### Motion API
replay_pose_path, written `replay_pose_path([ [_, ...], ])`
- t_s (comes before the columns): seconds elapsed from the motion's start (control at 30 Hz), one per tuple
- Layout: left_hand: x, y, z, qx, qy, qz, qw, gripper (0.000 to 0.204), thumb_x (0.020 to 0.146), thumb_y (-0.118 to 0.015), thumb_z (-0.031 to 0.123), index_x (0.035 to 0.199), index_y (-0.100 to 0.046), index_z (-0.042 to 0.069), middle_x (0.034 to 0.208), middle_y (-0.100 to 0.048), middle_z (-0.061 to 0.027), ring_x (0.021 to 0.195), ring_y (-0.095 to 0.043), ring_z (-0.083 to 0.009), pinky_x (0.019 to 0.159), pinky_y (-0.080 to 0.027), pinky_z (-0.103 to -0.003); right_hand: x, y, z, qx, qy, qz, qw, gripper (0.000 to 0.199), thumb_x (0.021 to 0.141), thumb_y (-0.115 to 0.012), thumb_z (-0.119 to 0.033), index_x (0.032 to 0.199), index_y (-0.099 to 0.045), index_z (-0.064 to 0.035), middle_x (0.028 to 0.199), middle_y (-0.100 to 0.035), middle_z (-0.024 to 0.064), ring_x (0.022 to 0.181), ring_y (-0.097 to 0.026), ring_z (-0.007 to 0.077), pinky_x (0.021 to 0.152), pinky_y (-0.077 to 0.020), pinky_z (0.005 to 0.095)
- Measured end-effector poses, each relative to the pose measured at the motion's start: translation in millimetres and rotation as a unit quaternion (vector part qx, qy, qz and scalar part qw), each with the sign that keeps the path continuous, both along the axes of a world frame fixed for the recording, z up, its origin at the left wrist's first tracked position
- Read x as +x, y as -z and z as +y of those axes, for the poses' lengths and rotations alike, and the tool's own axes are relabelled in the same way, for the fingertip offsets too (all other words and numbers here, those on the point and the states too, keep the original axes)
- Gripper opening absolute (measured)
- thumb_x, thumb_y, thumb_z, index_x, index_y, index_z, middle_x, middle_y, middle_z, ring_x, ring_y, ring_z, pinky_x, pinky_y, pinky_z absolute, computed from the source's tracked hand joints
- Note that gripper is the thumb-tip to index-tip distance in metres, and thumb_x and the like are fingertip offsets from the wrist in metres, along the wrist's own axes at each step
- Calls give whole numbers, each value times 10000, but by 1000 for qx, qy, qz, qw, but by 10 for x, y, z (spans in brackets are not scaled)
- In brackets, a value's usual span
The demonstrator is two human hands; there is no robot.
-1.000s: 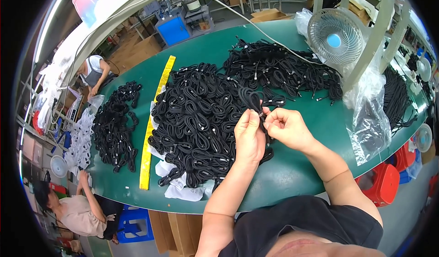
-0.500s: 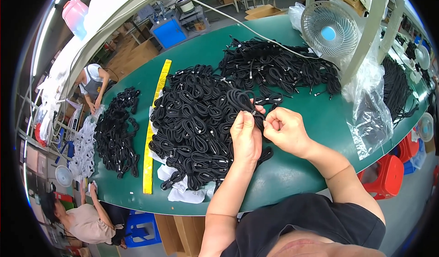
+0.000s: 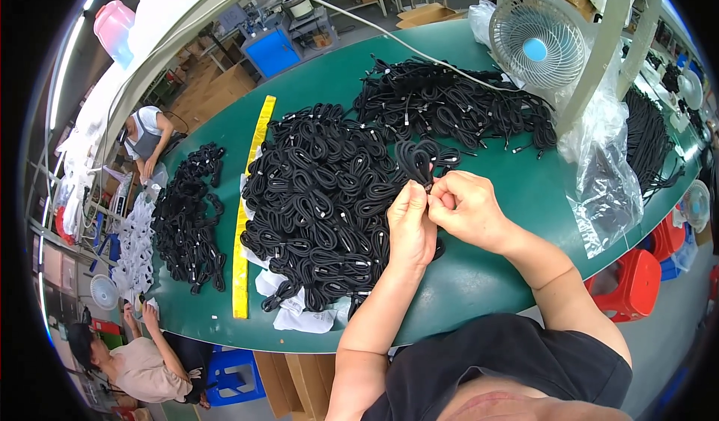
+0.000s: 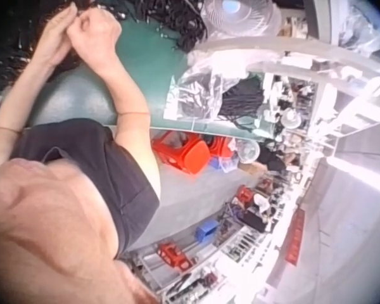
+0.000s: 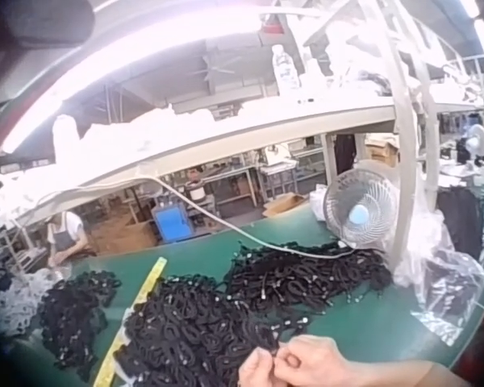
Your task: Bundling and organizing black cables at a factory workbench using twist ties.
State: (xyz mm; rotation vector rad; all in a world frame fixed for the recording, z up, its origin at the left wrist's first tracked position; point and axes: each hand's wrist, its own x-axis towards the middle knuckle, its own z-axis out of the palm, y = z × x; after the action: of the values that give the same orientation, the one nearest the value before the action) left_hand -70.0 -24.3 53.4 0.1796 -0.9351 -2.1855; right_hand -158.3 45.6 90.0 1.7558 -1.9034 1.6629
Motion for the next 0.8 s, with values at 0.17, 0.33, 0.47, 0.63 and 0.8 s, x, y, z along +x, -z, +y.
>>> replay_pose_path([
  [0.17, 41, -134, -31, 54, -5, -43, 998, 384, 934, -427, 312, 1123, -525, -7, 880, -580, -44, 765, -546, -126, 714, -452, -283, -108, -168, 2, -31, 15, -77, 996, 130, 739, -663, -102, 789, -599, -2, 663, -560, 55, 554, -529, 152, 496, -430, 285],
  [0.33, 80, -118, -74, -28, 36, -112, 993, 358, 935, -440, 291, 1102, -554, -5, 770, -559, -20, 625, -511, -83, 575, -427, -228, -269, -244, 32, -29, 48, 6, 998, 371, 712, -605, -40, 1074, -536, 4, 810, -587, 107, 676, -581, 192, 605, -477, 294],
  [0.47, 52, -81, -40, -216, -22, -200, 955, 322, 933, -456, 257, 1108, -577, 15, 748, -539, -20, 613, -496, -67, 558, -406, -193, -359, -141, 23, 45, -17, -60, 997, 388, 724, -550, -27, 1110, -519, -3, 847, -603, 128, 691, -600, 193, 627, -487, 296],
  [0.63, 110, -115, -120, -225, 41, -208, 951, 313, 923, -477, 252, 1063, -576, -11, 725, -561, -33, 554, -492, -54, 468, -390, -181, -432, -160, 54, 77, -65, -264, 959, 236, 733, -514, 30, 956, -587, 54, 734, -621, 54, 615, -580, 78, 537, -485, 211],
  [0.8, 158, -201, -268, -79, 104, -191, 973, 333, 909, -491, 307, 862, -538, -20, 627, -570, -89, 400, -447, -90, 334, -313, -179, -567, -215, 102, 147, -118, -230, 955, 228, 743, -587, -27, 964, -601, 31, 743, -592, 28, 617, -551, 72, 547, -457, 202],
])
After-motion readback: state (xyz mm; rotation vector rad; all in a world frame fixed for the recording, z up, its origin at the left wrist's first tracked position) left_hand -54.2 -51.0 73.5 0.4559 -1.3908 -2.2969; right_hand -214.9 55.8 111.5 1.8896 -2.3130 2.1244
